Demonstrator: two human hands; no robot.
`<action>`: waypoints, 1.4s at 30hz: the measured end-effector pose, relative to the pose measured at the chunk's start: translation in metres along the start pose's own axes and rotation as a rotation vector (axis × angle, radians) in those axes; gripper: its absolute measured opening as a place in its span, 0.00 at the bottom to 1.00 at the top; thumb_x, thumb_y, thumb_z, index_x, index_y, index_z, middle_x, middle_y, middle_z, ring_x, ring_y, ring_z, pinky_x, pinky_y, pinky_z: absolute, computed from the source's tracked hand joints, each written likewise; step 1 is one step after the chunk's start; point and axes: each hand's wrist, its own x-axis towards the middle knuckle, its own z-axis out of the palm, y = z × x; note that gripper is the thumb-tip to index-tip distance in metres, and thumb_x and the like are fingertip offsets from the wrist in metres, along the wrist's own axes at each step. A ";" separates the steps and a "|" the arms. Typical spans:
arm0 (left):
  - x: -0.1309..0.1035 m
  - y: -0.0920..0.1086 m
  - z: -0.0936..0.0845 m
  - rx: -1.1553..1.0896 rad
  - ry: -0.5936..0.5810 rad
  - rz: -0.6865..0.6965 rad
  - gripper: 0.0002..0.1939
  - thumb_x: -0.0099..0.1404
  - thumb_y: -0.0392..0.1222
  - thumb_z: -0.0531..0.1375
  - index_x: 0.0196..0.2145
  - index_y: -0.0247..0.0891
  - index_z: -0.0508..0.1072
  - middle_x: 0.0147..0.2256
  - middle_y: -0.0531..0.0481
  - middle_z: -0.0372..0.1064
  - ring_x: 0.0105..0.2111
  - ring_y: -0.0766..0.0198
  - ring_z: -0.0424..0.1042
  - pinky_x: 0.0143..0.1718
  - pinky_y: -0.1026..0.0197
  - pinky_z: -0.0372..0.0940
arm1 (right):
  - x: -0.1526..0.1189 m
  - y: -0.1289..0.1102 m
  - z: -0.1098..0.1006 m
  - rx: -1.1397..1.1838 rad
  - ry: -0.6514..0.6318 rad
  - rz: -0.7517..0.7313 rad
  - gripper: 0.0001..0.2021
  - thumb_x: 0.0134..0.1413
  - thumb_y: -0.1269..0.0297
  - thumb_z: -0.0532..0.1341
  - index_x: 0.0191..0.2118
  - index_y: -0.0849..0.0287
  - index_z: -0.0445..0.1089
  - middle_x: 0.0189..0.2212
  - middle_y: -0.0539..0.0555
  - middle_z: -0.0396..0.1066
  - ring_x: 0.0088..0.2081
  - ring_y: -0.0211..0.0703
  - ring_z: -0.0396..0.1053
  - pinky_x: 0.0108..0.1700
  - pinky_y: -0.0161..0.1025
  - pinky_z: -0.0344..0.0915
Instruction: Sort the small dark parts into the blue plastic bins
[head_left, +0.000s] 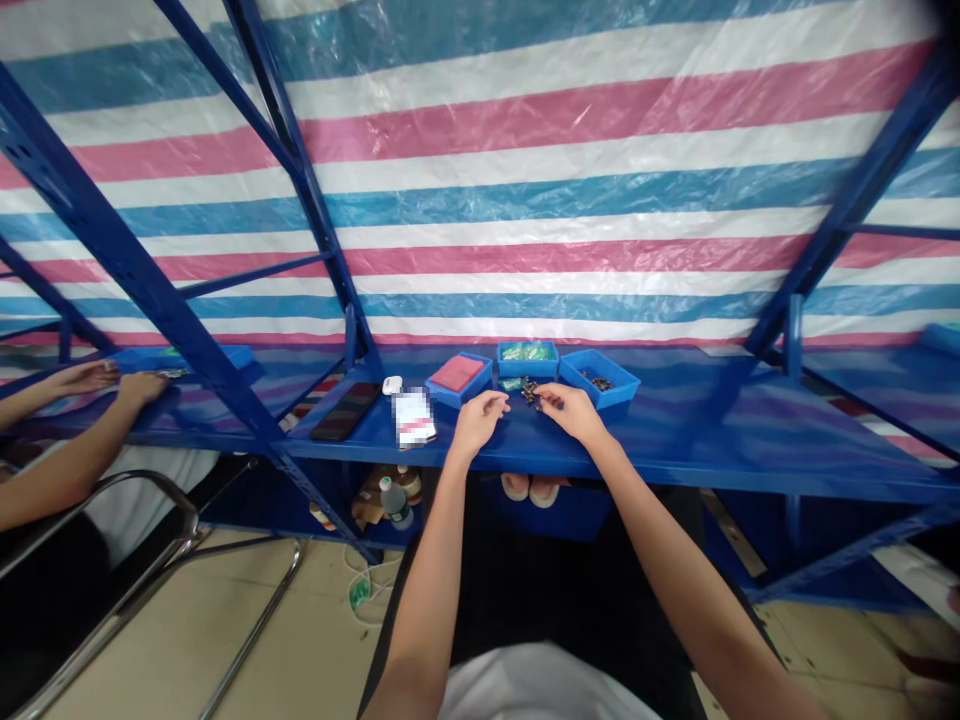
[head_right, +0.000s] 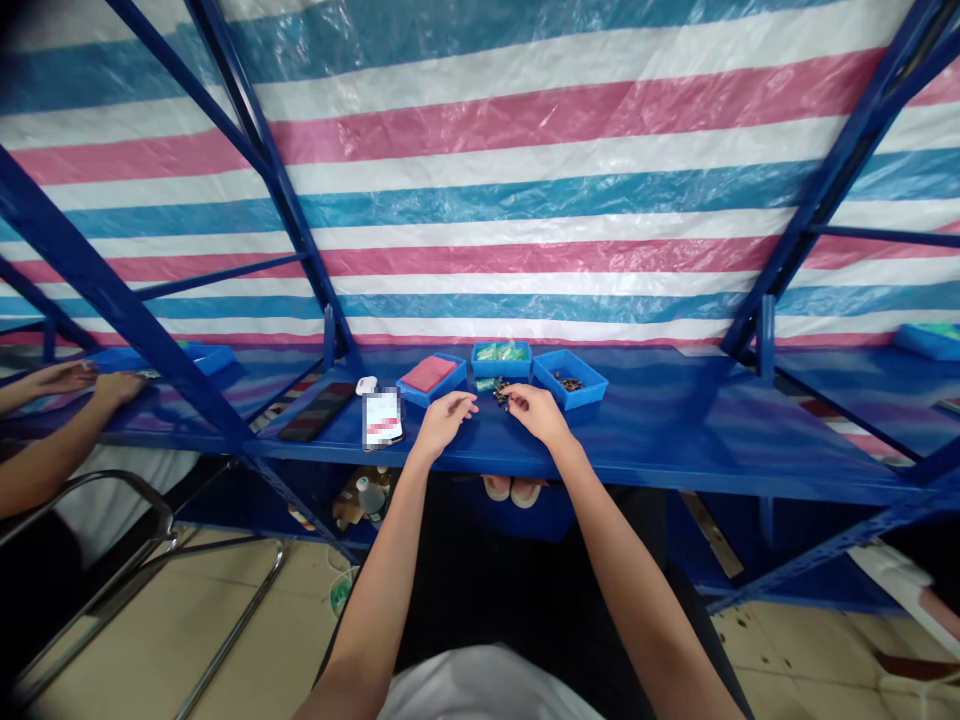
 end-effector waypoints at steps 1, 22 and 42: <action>0.000 0.000 0.000 -0.001 -0.001 -0.001 0.15 0.69 0.48 0.55 0.45 0.39 0.76 0.37 0.46 0.79 0.33 0.62 0.77 0.39 0.61 0.69 | 0.000 -0.001 -0.001 -0.021 0.002 -0.014 0.12 0.57 0.63 0.57 0.43 0.57 0.76 0.36 0.54 0.77 0.33 0.42 0.72 0.41 0.41 0.70; -0.001 -0.004 0.002 -0.056 0.031 -0.006 0.11 0.65 0.43 0.60 0.43 0.39 0.77 0.37 0.45 0.79 0.37 0.60 0.78 0.42 0.59 0.70 | -0.006 -0.010 -0.019 -0.243 0.356 -0.018 0.16 0.66 0.57 0.52 0.47 0.56 0.75 0.47 0.61 0.75 0.51 0.53 0.69 0.57 0.50 0.62; 0.001 -0.007 0.001 -0.004 0.042 0.009 0.14 0.68 0.48 0.57 0.43 0.39 0.77 0.35 0.46 0.79 0.33 0.62 0.77 0.38 0.61 0.69 | 0.007 -0.007 0.000 -0.683 -0.026 0.059 0.11 0.66 0.59 0.54 0.39 0.55 0.72 0.38 0.58 0.72 0.46 0.51 0.67 0.44 0.42 0.64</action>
